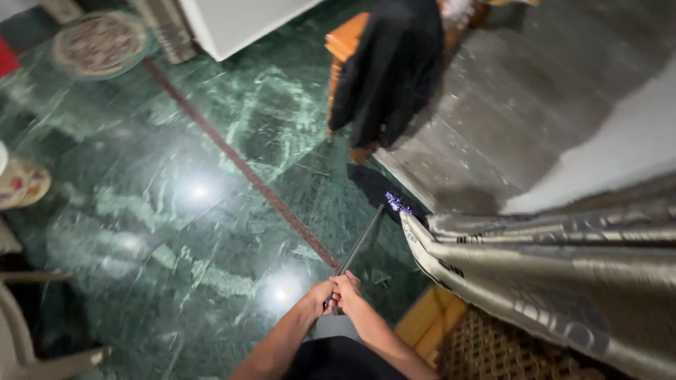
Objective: Cleaning the floor using a wiper tool with an attached cloth.
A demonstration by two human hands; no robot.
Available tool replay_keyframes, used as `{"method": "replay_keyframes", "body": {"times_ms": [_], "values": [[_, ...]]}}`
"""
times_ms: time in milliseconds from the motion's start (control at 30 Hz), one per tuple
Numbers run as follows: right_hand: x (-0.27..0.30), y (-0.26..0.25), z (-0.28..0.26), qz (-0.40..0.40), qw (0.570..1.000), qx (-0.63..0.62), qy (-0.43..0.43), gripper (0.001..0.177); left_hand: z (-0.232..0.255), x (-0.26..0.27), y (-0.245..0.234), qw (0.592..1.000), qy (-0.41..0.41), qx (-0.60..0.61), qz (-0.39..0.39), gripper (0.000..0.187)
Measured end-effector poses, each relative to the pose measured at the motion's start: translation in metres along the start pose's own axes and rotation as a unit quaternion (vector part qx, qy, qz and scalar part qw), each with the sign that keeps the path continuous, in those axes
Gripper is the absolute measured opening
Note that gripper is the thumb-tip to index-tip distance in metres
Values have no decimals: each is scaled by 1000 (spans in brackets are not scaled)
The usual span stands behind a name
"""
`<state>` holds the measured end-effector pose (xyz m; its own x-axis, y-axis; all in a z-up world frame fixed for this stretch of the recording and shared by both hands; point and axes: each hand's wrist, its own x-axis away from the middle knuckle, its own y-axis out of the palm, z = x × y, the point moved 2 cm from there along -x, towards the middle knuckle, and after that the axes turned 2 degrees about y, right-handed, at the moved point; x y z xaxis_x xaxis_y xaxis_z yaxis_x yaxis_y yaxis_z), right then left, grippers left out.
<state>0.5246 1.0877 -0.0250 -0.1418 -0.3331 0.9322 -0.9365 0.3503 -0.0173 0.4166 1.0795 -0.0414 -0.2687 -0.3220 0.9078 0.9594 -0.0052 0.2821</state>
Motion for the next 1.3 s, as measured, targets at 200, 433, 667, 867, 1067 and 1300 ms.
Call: {"method": "replay_keyframes", "body": {"times_ms": [200,433,667,867,1067,1300], "values": [[-5,39,26,-101,985,132,-55,43,-34,19,-41,988,34,148,29,26],[44,119,71,-173,948,263,-40,70,-67,98,-97,936,112,306,134,28],[85,161,152,-206,922,329,-9,42,-116,176,-148,897,157,332,248,32],[86,169,237,-264,916,220,207,37,-195,164,-198,806,296,-51,510,36],[59,180,242,-216,930,263,139,22,-188,183,-196,894,167,5,415,38],[17,212,233,-331,859,376,110,9,-175,148,-229,885,204,391,153,51]]}}
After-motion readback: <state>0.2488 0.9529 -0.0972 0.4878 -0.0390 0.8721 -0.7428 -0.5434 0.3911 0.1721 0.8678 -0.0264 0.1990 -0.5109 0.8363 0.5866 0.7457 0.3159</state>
